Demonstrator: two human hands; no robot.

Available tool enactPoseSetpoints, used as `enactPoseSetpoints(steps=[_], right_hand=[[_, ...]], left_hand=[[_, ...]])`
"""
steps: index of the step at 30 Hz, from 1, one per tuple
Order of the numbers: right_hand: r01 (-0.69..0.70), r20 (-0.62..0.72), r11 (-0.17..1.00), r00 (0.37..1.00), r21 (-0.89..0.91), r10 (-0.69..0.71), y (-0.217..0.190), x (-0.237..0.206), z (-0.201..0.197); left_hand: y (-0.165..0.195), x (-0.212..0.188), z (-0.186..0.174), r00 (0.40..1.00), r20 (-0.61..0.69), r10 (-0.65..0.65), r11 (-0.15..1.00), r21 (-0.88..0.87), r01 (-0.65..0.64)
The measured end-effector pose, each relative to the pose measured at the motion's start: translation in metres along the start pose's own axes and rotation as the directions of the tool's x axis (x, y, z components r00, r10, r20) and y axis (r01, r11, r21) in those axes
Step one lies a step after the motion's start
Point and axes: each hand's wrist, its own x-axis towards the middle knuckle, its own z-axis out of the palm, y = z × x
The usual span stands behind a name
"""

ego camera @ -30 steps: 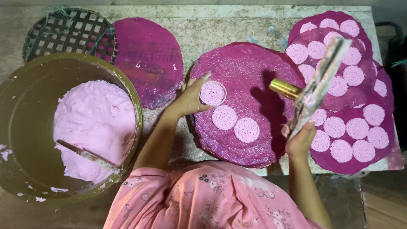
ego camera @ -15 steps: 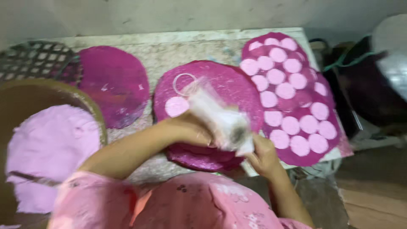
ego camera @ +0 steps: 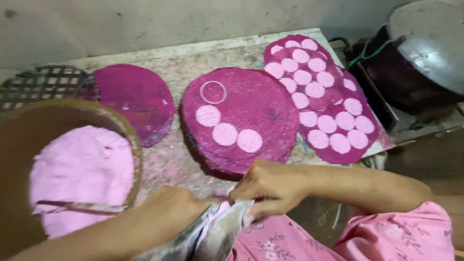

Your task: The person fills a handheld batter extruder with pink batter from a large basin, then squeezes the tool to deposit round batter discs in rows onto round magenta boards. They repeat the cycle, refilling the extruder and filling board after board with discs.

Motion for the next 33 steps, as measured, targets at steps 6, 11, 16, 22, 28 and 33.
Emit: enactPoseSetpoints(steps=[6,11,16,22,28,33], right_hand=[[0.081,0.040,0.971,0.995,0.225,-0.092,0.008,0.072,0.037],[0.194,-0.108,0.926,0.965,-0.323,-0.240,0.009,0.127,0.023],[0.250,0.117,0.218,0.867,-0.943,-0.484,0.026,0.212,-0.002],[-0.019,-0.113,0.191,0.862,-0.981,-0.495,0.071,0.273,0.021],[-0.435,-0.296,0.716,0.899,-0.546,0.321,0.118,0.336,0.127],[-0.438,-0.132,0.638,0.873,-0.633,0.469,0.130,0.374,0.152]], left_hand=[[-0.026,-0.128,0.005,0.946,-0.286,-0.151,0.760,-0.646,-0.073],[-0.115,-0.257,0.025,0.951,-0.291,-0.105,0.420,-0.880,-0.223],[-0.189,-0.289,0.126,0.967,-0.053,-0.249,-0.182,-0.978,-0.100],[-0.201,-0.258,0.189,0.811,-0.197,-0.551,-0.176,-0.923,-0.344],[-0.220,-0.300,0.178,0.390,-0.454,-0.801,0.223,-0.831,-0.509],[-0.226,-0.305,0.190,0.354,-0.475,-0.806,0.201,-0.782,-0.590]])
